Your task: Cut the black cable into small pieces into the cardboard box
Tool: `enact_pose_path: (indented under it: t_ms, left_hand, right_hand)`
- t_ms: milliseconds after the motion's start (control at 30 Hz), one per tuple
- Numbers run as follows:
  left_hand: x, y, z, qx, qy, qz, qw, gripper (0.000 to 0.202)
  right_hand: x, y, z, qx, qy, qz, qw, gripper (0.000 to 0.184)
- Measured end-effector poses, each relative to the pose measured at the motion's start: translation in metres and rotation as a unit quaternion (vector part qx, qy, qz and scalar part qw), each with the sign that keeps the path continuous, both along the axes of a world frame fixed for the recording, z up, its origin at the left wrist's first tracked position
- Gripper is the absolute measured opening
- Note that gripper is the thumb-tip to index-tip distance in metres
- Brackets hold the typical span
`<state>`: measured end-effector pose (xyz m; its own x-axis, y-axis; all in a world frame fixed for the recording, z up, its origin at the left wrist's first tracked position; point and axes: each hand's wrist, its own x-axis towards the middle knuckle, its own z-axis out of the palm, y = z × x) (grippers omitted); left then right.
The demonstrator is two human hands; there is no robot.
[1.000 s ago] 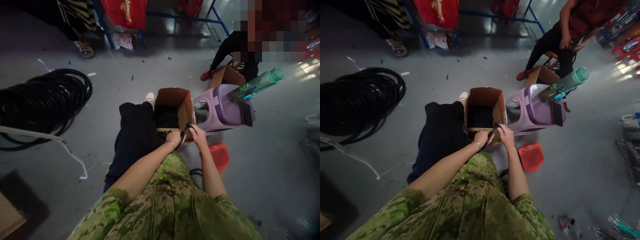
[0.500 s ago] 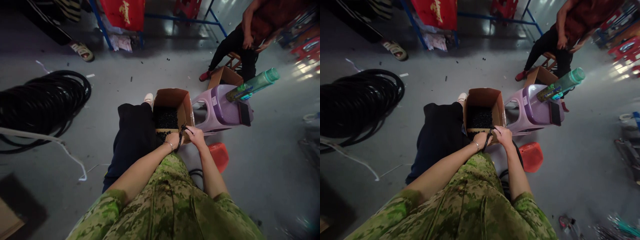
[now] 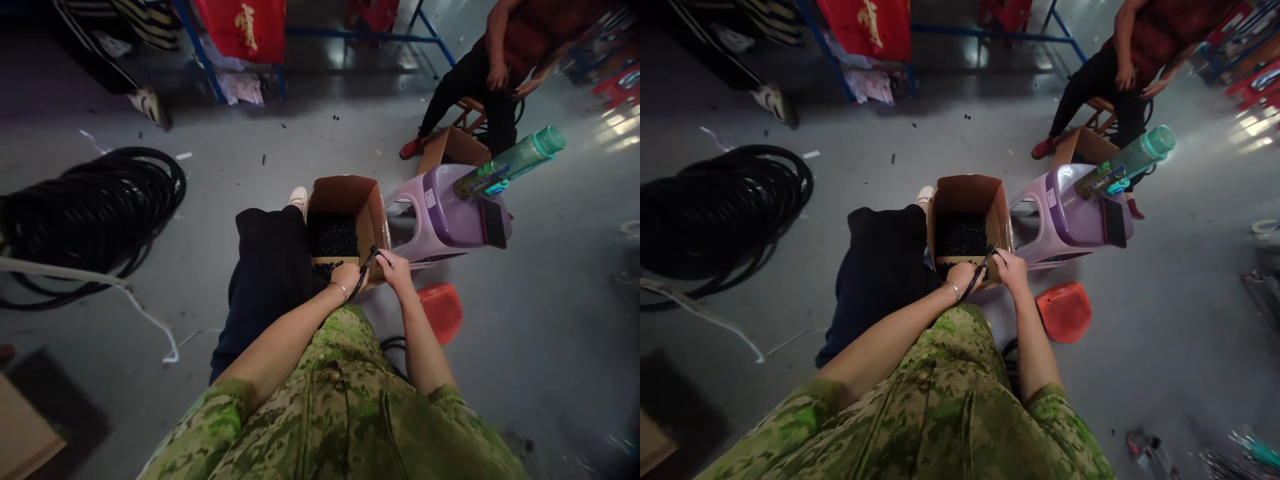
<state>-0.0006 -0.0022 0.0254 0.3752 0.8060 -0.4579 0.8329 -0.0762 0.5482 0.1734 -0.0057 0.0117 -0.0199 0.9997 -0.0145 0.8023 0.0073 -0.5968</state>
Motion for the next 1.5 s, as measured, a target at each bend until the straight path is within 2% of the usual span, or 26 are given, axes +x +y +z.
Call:
enact_pose_path:
  t_ms: [167,433,567,733,1033,1133,1333,1500]
  left_hand:
    - [0.000,0.001,0.002,-0.013,-0.015,-0.004,1.000,0.053]
    - [0.002,-0.001,-0.007,-0.015,-0.013,-0.002,1.000,0.042]
    - [0.002,0.000,-0.004,-0.025,-0.007,-0.003,1.000,0.042]
    - [0.001,0.001,0.001,-0.043,0.007,-0.010,0.999,0.046]
    - [0.003,0.002,-0.008,-0.035,-0.004,0.003,0.999,0.046]
    - [0.002,0.002,-0.006,-0.029,0.001,0.001,1.000,0.047]
    - [0.001,0.003,0.001,-0.031,0.007,-0.001,1.000,0.052]
    - [0.002,0.003,0.000,-0.036,0.013,-0.003,0.999,0.048]
  right_hand:
    - [0.004,-0.002,-0.001,-0.007,0.012,0.002,1.000,0.036]
    - [0.002,0.001,0.010,-0.010,-0.046,0.088,0.995,0.031]
    - [-0.001,0.005,0.015,-0.017,-0.086,0.101,0.991,0.029]
    - [-0.008,0.004,0.016,-0.044,-0.132,0.084,0.987,0.030]
    - [-0.015,0.001,0.019,-0.083,-0.189,0.008,0.978,0.032]
    - [-0.013,0.000,0.016,-0.093,-0.179,-0.011,0.979,0.033]
    - [-0.006,-0.004,0.004,-0.084,-0.092,-0.026,0.992,0.036]
    - [-0.009,-0.006,0.012,-0.084,-0.130,-0.006,0.988,0.033]
